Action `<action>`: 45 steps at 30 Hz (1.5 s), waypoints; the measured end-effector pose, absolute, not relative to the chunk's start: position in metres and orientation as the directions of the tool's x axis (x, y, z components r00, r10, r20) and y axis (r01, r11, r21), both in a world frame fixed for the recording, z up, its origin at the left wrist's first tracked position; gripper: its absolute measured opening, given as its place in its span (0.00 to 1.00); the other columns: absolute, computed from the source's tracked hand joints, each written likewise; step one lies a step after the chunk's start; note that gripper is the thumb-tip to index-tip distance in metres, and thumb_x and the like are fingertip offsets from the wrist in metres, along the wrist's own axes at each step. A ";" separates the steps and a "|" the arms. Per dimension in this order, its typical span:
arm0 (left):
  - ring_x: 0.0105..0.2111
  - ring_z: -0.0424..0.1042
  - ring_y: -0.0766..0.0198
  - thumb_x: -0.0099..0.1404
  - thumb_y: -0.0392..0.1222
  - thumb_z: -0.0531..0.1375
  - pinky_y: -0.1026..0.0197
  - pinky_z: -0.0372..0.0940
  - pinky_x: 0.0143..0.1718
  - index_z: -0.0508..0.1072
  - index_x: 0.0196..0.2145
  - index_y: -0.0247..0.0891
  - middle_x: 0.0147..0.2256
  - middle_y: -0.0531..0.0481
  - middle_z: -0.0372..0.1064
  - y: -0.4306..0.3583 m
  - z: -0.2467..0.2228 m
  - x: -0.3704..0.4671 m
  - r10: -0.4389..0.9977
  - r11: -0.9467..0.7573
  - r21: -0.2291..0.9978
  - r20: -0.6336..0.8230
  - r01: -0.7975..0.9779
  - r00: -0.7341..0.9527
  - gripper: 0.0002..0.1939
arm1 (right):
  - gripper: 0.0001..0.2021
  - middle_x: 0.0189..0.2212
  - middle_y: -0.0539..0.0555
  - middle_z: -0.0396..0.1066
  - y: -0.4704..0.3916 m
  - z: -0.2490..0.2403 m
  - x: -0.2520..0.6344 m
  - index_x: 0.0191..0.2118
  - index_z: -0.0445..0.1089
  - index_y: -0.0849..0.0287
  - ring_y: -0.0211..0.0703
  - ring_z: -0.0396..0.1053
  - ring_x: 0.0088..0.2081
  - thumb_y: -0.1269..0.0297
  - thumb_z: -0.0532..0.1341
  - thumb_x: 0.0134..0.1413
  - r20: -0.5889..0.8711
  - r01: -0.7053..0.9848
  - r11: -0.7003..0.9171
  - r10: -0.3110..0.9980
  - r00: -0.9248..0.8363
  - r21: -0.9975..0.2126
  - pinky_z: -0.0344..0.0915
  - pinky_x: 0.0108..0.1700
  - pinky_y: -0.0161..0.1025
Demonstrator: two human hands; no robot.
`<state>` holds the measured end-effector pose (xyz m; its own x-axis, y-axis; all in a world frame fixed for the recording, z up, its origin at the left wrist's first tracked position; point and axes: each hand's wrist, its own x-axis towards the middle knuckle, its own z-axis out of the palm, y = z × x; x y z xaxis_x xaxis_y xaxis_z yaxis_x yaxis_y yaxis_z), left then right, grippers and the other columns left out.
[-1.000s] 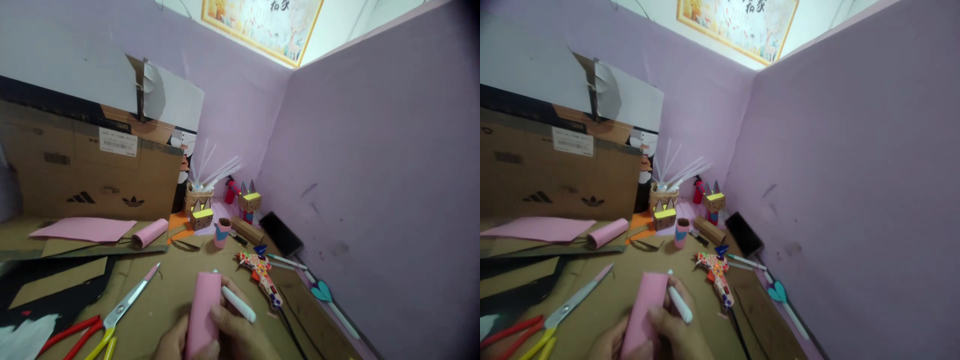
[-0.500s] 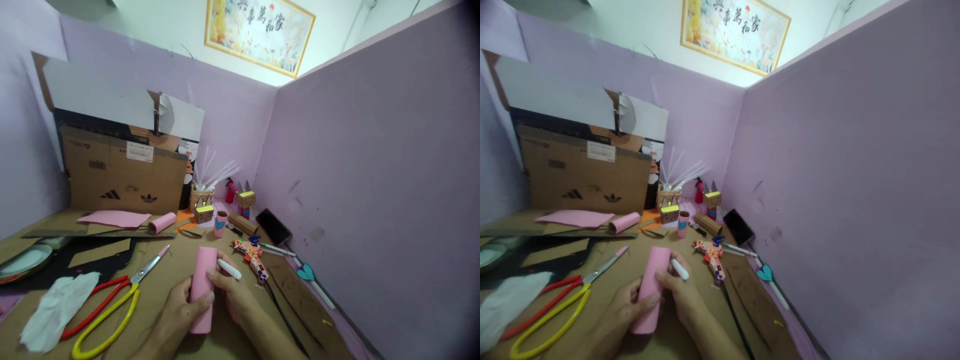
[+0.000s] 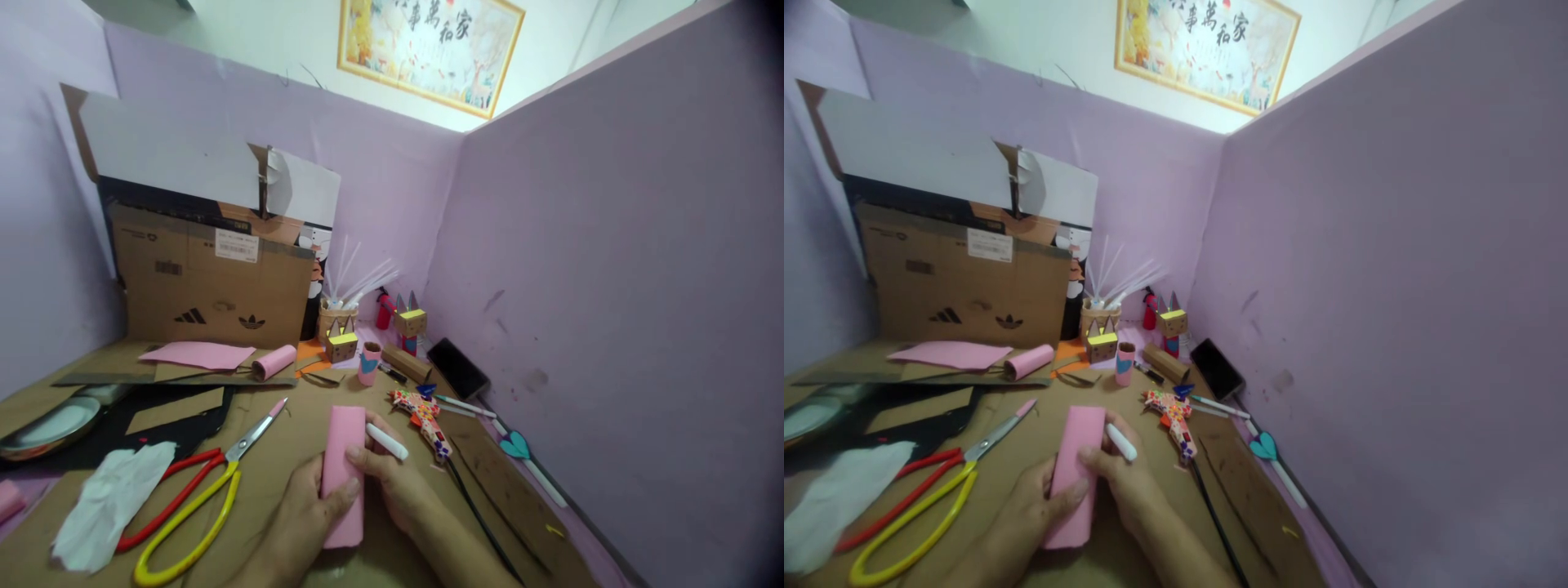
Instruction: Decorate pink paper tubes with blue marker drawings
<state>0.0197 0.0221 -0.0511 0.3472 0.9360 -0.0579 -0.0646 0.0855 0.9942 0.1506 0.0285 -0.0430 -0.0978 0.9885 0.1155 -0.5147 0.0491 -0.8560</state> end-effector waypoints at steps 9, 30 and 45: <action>0.31 0.70 0.57 0.47 0.51 0.67 0.64 0.64 0.29 0.74 0.38 0.30 0.31 0.44 0.74 0.020 -0.048 0.023 0.950 0.125 0.988 -0.093 -0.088 0.299 0.25 | 0.18 0.28 0.49 0.71 0.028 -0.043 0.151 0.39 0.71 0.59 0.40 0.65 0.30 0.71 0.68 0.36 0.095 -0.528 0.026 0.990 -0.106 -0.849 0.60 0.34 0.34; 0.34 0.70 0.57 0.49 0.52 0.65 0.63 0.64 0.33 0.73 0.41 0.30 0.33 0.44 0.74 0.020 -0.046 0.023 0.941 0.146 0.982 -0.101 -0.120 0.323 0.26 | 0.21 0.27 0.49 0.70 0.027 -0.041 0.154 0.40 0.72 0.60 0.38 0.62 0.27 0.69 0.69 0.33 0.057 -0.485 0.008 0.994 -0.088 -0.875 0.59 0.31 0.33; 0.17 0.65 0.66 0.41 0.55 0.69 0.66 0.60 0.17 0.68 0.32 0.33 0.18 0.53 0.66 0.029 -0.036 0.015 0.974 0.168 0.975 -0.142 -0.143 0.175 0.27 | 0.19 0.23 0.46 0.71 0.024 -0.030 0.160 0.39 0.63 0.56 0.39 0.68 0.27 0.64 0.70 0.40 0.127 -0.382 0.137 0.991 0.052 -0.914 0.61 0.32 0.35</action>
<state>0.0154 0.0285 -0.0356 0.1754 0.9741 -0.1424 -0.1425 0.1682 0.9754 0.1604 0.0239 -0.0301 0.0516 0.9905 0.1273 -0.3820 0.1374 -0.9139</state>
